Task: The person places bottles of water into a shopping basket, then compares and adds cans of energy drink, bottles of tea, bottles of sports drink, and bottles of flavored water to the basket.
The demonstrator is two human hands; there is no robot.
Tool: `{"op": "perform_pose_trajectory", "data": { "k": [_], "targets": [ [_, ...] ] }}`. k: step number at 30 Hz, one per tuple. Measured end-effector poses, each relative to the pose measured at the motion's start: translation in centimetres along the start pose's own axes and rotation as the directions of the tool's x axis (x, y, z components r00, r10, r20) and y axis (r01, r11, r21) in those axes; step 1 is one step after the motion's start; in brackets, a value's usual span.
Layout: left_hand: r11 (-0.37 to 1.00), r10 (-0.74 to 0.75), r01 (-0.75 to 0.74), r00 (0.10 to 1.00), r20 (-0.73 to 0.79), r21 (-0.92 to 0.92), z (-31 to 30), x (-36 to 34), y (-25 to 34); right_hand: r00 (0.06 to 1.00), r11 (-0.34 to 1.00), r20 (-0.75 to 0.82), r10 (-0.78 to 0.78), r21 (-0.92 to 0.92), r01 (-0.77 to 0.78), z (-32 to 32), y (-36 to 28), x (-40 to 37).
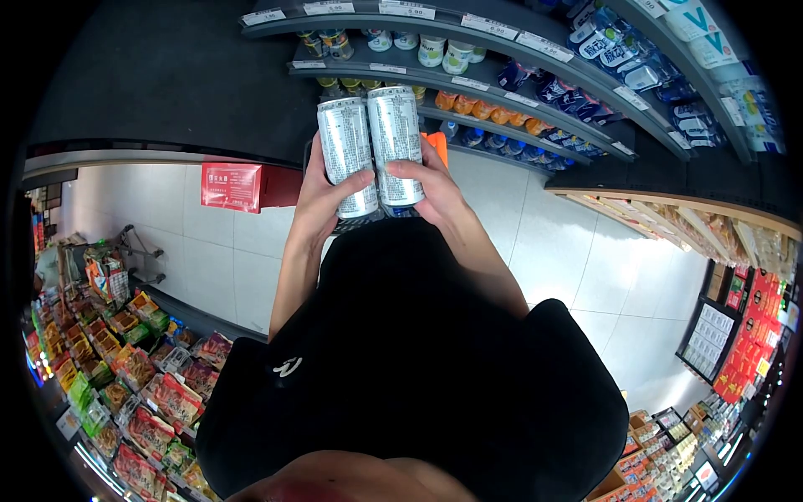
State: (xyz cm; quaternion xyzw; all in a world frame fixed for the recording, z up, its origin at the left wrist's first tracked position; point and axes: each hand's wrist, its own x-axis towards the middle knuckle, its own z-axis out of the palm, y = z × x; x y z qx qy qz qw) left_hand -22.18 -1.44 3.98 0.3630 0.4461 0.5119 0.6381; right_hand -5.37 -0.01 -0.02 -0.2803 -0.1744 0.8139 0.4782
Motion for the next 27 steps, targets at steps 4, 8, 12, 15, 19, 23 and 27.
{"op": "perform_pose_trajectory", "data": {
  "k": [4,8,12,15,19,23,27],
  "targets": [
    [0.999,-0.035,0.035,0.999,0.017,-0.006,-0.2,-0.1,0.0,1.000,0.999,-0.009,0.016,0.030,-0.016,-0.2,0.2,-0.1],
    [0.998,-0.066,0.066,0.998,0.021,-0.005,-0.2,-0.1,0.0,1.000,1.000,-0.002,0.013,0.018,-0.013,0.0,0.1,-0.1],
    [0.998,-0.060,0.060,0.998,0.028,-0.012,-0.4,-0.2,-0.1,1.000,1.000,0.000,0.026,0.014,-0.026,-0.3,0.3,-0.1],
    [0.997,-0.071,0.072,0.997,0.025,-0.040,-0.4,-0.4,0.2,1.000,1.000,0.012,0.020,0.014,-0.020,-0.4,0.3,0.0],
    [0.975,-0.076,0.086,0.995,0.056,-0.204,-1.2,-0.4,0.0,1.000,1.000,0.009,-0.001,0.031,0.001,-0.6,0.6,0.1],
    [0.951,-0.071,0.097,0.993,0.097,-0.294,-1.5,-0.1,-0.1,1.000,0.999,0.006,-0.012,0.040,0.012,-0.6,0.4,0.3],
    [0.961,-0.069,0.092,0.993,0.098,-0.262,-1.2,-0.2,0.3,1.000,0.999,0.014,-0.011,0.042,0.010,-0.8,0.3,0.4]
  ]
}}
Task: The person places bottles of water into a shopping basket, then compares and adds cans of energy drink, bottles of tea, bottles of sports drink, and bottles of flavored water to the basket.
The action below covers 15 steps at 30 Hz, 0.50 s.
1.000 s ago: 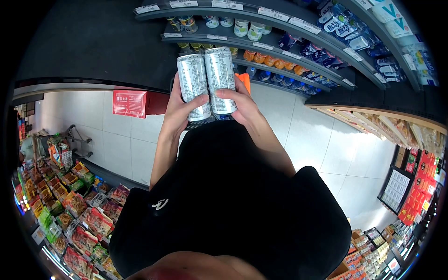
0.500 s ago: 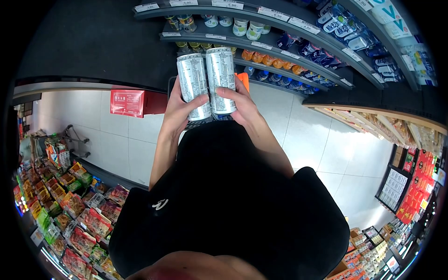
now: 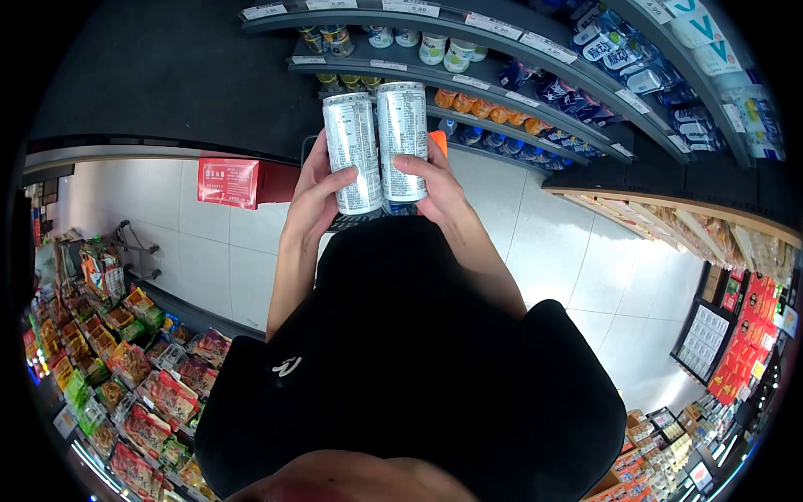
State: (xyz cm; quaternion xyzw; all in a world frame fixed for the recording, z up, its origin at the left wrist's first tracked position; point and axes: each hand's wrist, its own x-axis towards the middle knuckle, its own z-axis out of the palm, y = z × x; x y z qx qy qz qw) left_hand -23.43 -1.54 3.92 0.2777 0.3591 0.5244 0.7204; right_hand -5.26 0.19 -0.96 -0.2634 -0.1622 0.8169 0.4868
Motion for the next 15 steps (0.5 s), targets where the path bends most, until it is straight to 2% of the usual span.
{"op": "perform_pose_trajectory", "data": {
  "k": [12,15],
  "targets": [
    [0.999,-0.033,0.034,0.999,-0.039,0.005,-0.3,0.4,-0.5,1.000,0.999,0.005,0.024,-0.035,-0.024,0.3,-0.3,0.3],
    [0.999,-0.044,0.045,0.997,-0.058,0.021,-0.2,0.6,-0.2,0.998,0.999,0.061,0.032,-0.029,-0.031,1.3,-0.7,0.5]
  ]
}}
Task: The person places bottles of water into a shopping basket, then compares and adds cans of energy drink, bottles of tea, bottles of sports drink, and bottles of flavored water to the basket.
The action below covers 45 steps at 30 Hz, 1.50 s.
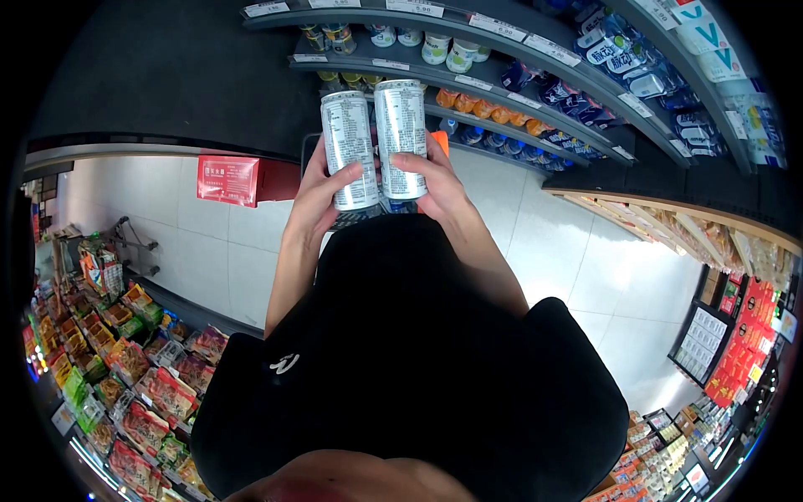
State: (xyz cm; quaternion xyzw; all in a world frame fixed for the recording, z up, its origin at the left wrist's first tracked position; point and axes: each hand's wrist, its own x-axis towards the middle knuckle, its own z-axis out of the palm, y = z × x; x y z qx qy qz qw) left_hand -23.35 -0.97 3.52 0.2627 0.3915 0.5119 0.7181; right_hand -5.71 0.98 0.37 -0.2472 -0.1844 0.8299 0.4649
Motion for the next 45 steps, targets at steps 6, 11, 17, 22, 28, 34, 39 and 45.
{"op": "perform_pose_trajectory", "data": {
  "k": [6,11,17,22,28,34,39,45],
  "targets": [
    [1.000,-0.017,0.017,0.999,-0.027,-0.003,-0.5,0.5,0.0,1.000,0.996,0.020,-0.021,-0.086,0.023,0.1,0.1,0.6],
    [1.000,-0.014,0.014,1.000,-0.023,-0.012,-0.4,0.3,0.4,0.999,0.997,0.026,-0.032,-0.063,0.034,0.2,0.4,0.9],
    [1.000,-0.009,0.009,1.000,-0.013,0.004,-0.5,0.4,0.5,0.999,0.998,0.012,-0.038,-0.043,0.038,0.2,0.6,1.0],
    [1.000,-0.009,0.009,1.000,-0.014,0.016,-0.3,0.5,0.7,0.999,0.999,0.007,-0.037,-0.012,0.037,-0.1,0.7,1.1],
    [0.999,-0.003,0.003,1.000,-0.003,0.032,-0.4,0.6,0.6,0.999,0.999,0.009,-0.044,-0.024,0.044,0.1,0.6,1.0],
    [0.999,0.007,-0.007,1.000,-0.004,0.036,-0.5,0.8,0.6,0.999,0.999,-0.002,-0.042,-0.028,0.042,-0.1,0.7,1.2],
    [0.995,0.022,-0.024,1.000,0.017,0.099,-0.6,1.2,1.0,0.999,0.995,-0.054,0.001,-0.101,-0.006,0.2,-0.1,1.5],
    [0.994,0.053,-0.055,0.998,0.028,0.099,0.2,1.4,2.0,0.996,0.986,-0.087,-0.007,-0.168,-0.008,2.0,-1.7,1.1]
  ]
}}
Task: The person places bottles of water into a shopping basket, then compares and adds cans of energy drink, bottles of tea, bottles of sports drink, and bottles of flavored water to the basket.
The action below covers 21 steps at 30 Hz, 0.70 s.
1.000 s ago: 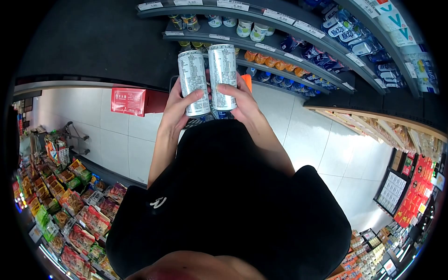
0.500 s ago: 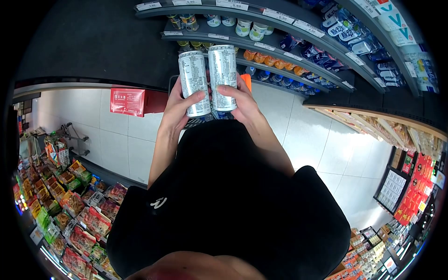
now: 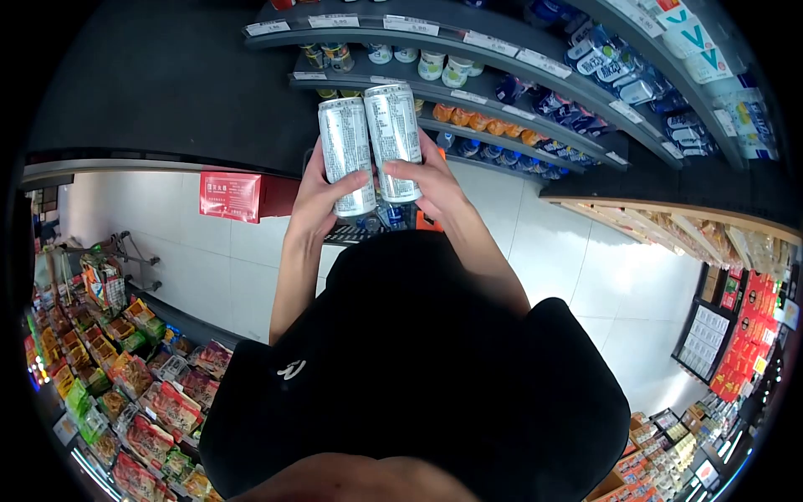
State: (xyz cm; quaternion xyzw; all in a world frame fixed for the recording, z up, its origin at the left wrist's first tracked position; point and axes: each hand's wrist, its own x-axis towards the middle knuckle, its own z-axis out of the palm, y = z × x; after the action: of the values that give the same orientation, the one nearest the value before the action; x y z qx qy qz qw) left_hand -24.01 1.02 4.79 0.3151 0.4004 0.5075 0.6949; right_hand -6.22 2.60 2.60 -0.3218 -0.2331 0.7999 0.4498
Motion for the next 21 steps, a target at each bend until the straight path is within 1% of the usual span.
{"op": "perform_pose_trajectory", "data": {
  "k": [1,7,9,12,17,21],
  "targets": [
    [1.000,0.012,-0.012,1.000,-0.001,0.000,0.1,0.1,0.2,1.000,0.999,0.009,-0.020,-0.029,0.020,0.3,-0.3,0.2],
    [0.994,0.018,-0.027,0.996,-0.085,-0.106,0.4,-0.3,-0.3,1.000,0.998,0.016,-0.020,-0.064,0.021,0.6,-0.3,0.5],
    [0.997,0.004,-0.008,0.999,-0.052,-0.076,-0.2,-0.5,-0.6,1.000,0.998,0.028,-0.005,-0.069,0.007,0.4,0.1,0.3],
    [0.997,-0.002,-0.004,0.998,-0.069,-0.074,-0.3,-0.8,-1.0,1.000,0.999,0.018,0.008,-0.037,-0.007,0.1,0.8,0.2],
    [0.998,-0.030,0.026,0.997,-0.075,-0.057,0.1,-0.6,-1.3,1.000,1.000,-0.002,-0.014,-0.021,0.014,-0.4,0.9,-0.3],
    [1.000,-0.012,0.011,0.998,-0.066,-0.013,0.4,-0.2,-1.2,1.000,1.000,-0.018,-0.011,0.008,0.011,-1.0,0.9,-0.1]
  ]
}}
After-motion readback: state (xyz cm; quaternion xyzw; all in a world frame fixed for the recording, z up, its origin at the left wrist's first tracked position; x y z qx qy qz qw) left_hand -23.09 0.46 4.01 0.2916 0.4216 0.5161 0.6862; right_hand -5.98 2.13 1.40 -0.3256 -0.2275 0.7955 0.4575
